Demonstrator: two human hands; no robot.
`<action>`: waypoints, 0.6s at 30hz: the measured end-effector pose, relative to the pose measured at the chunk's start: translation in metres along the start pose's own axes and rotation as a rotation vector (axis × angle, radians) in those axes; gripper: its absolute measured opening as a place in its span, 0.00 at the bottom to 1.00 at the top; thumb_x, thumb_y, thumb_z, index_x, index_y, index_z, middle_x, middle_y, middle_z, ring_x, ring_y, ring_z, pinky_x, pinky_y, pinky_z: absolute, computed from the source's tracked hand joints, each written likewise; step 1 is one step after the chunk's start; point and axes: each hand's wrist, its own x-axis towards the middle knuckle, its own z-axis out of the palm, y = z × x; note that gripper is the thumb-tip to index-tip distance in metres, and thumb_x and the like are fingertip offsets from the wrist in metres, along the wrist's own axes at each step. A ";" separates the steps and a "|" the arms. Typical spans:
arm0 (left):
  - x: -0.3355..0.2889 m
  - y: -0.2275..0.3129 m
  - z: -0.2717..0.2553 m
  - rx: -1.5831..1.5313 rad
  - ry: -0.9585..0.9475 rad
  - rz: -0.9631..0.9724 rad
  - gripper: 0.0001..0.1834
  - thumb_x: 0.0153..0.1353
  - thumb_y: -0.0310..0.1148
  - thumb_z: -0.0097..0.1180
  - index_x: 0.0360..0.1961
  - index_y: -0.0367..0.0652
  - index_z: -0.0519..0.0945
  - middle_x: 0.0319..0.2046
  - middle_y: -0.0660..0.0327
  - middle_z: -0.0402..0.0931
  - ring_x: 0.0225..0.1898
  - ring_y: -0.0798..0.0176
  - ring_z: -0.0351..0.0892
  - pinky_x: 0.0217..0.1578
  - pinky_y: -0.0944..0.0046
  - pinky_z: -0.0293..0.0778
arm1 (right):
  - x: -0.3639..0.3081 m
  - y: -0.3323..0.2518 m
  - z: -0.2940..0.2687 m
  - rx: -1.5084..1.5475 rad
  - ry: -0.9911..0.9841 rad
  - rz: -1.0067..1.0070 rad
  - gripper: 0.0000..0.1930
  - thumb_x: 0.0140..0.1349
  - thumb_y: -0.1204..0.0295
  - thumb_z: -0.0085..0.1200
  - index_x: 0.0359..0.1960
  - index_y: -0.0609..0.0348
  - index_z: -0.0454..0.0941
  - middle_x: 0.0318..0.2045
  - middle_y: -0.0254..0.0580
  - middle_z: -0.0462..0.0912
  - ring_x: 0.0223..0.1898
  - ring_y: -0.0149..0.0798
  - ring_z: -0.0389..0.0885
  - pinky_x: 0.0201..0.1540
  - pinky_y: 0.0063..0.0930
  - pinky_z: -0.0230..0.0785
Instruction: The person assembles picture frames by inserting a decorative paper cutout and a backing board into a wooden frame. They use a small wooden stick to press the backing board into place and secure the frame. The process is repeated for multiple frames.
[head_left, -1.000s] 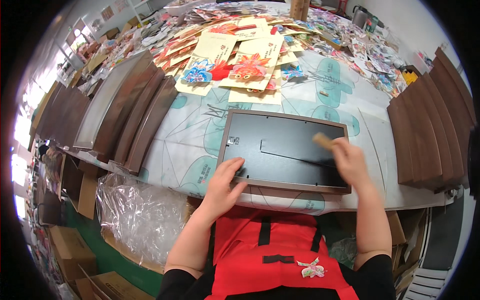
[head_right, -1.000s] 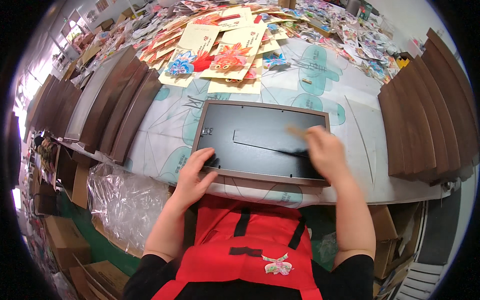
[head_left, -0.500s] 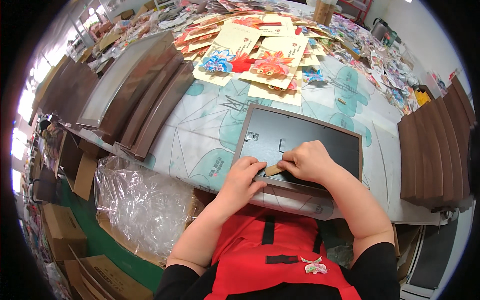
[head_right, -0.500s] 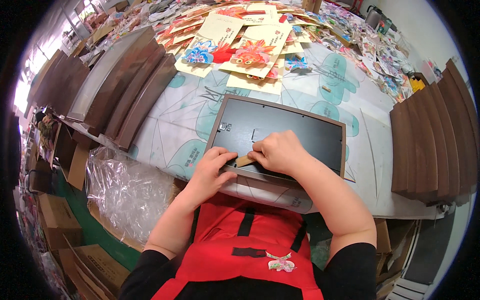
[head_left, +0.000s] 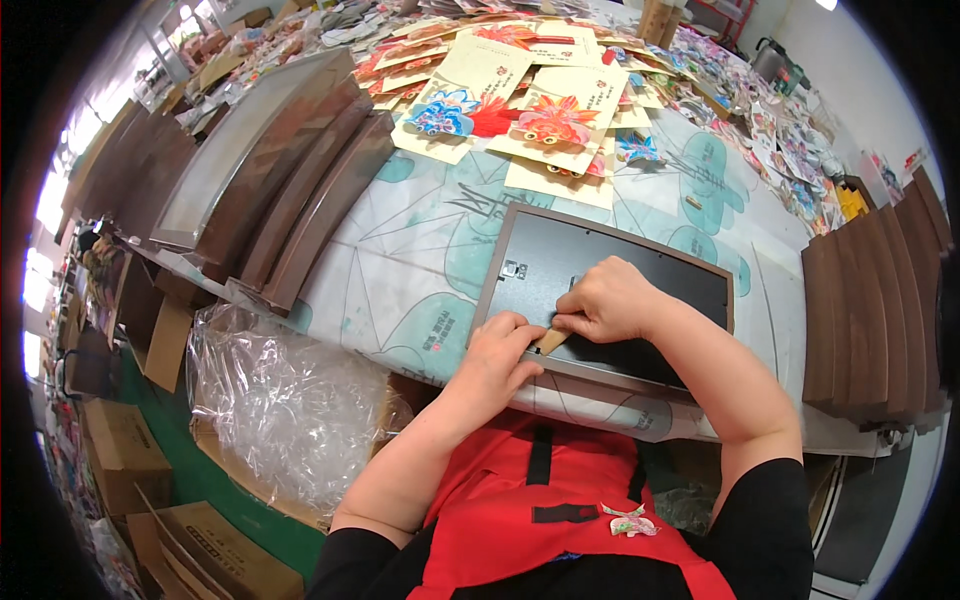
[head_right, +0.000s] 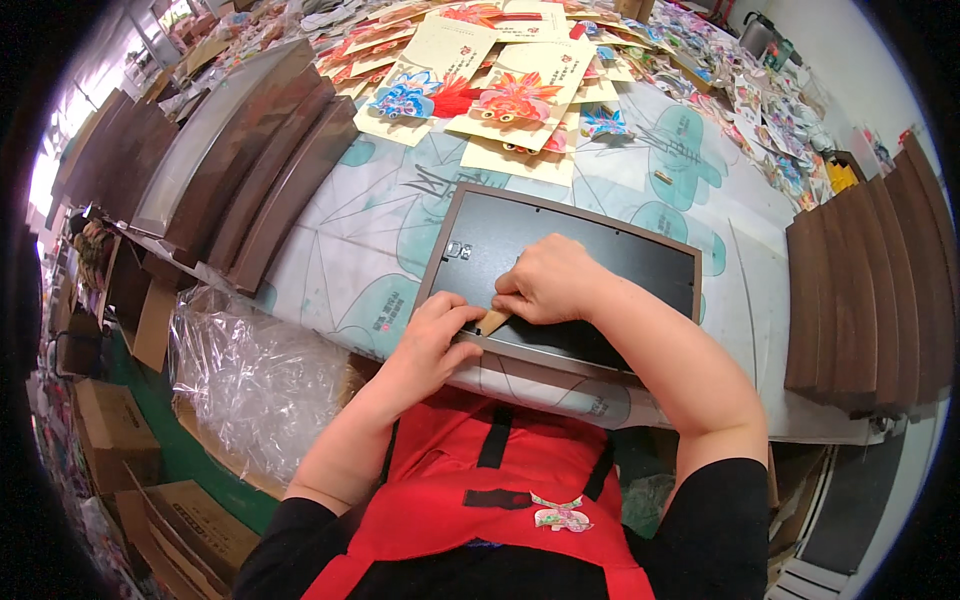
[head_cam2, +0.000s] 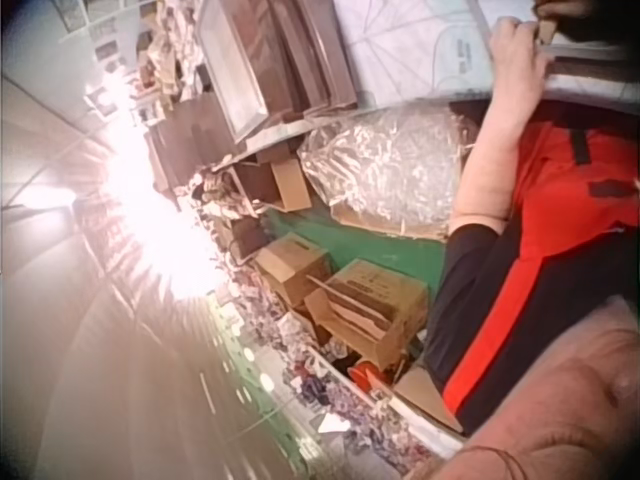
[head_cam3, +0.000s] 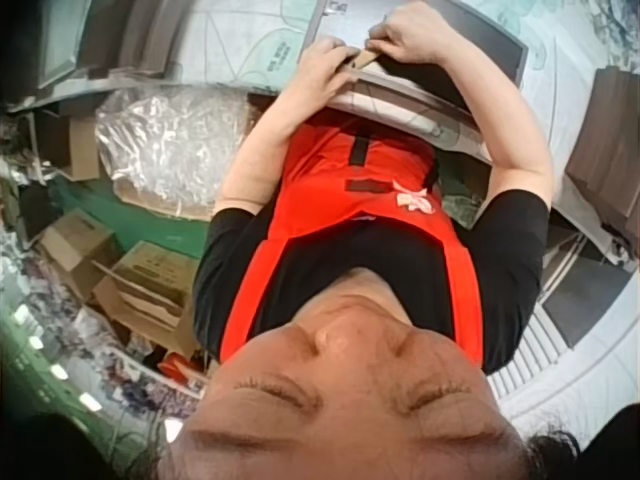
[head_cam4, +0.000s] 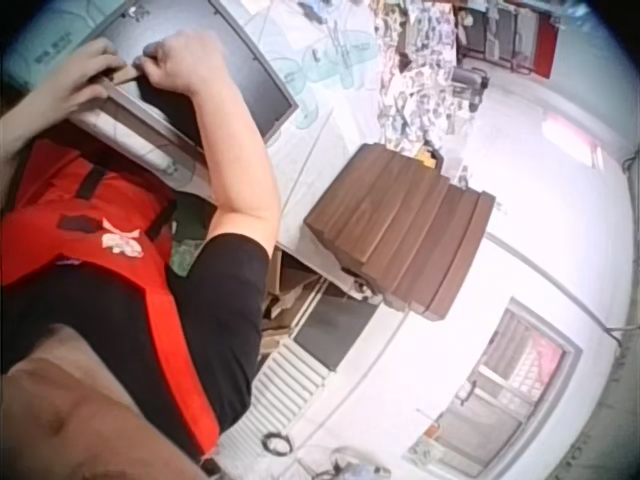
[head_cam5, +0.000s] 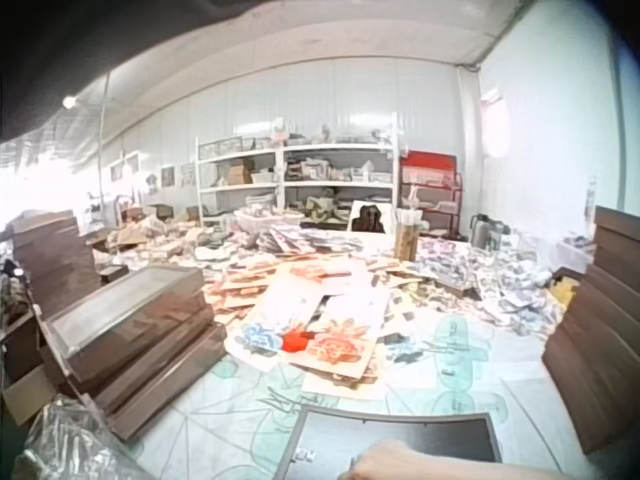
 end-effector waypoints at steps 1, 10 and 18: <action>0.000 0.000 0.000 -0.001 0.006 0.001 0.20 0.46 0.25 0.63 0.42 0.36 0.75 0.37 0.54 0.70 0.42 0.50 0.70 0.45 0.58 0.66 | -0.003 -0.003 0.000 -0.036 0.051 -0.016 0.11 0.53 0.61 0.55 0.17 0.49 0.76 0.13 0.37 0.75 0.18 0.45 0.75 0.20 0.37 0.65; -0.003 -0.008 0.006 0.003 -0.005 0.018 0.14 0.44 0.26 0.64 0.33 0.38 0.75 0.33 0.56 0.71 0.40 0.50 0.70 0.42 0.58 0.66 | -0.038 -0.053 0.007 -0.528 0.369 -0.126 0.11 0.52 0.65 0.56 0.17 0.50 0.69 0.15 0.29 0.68 0.18 0.32 0.72 0.24 0.26 0.62; 0.002 -0.021 -0.017 0.162 -0.004 0.077 0.12 0.39 0.25 0.65 0.28 0.40 0.76 0.33 0.56 0.73 0.40 0.50 0.71 0.43 0.55 0.65 | -0.120 -0.013 -0.015 -0.023 0.568 0.465 0.13 0.52 0.61 0.59 0.16 0.52 0.76 0.13 0.38 0.74 0.17 0.45 0.73 0.22 0.35 0.61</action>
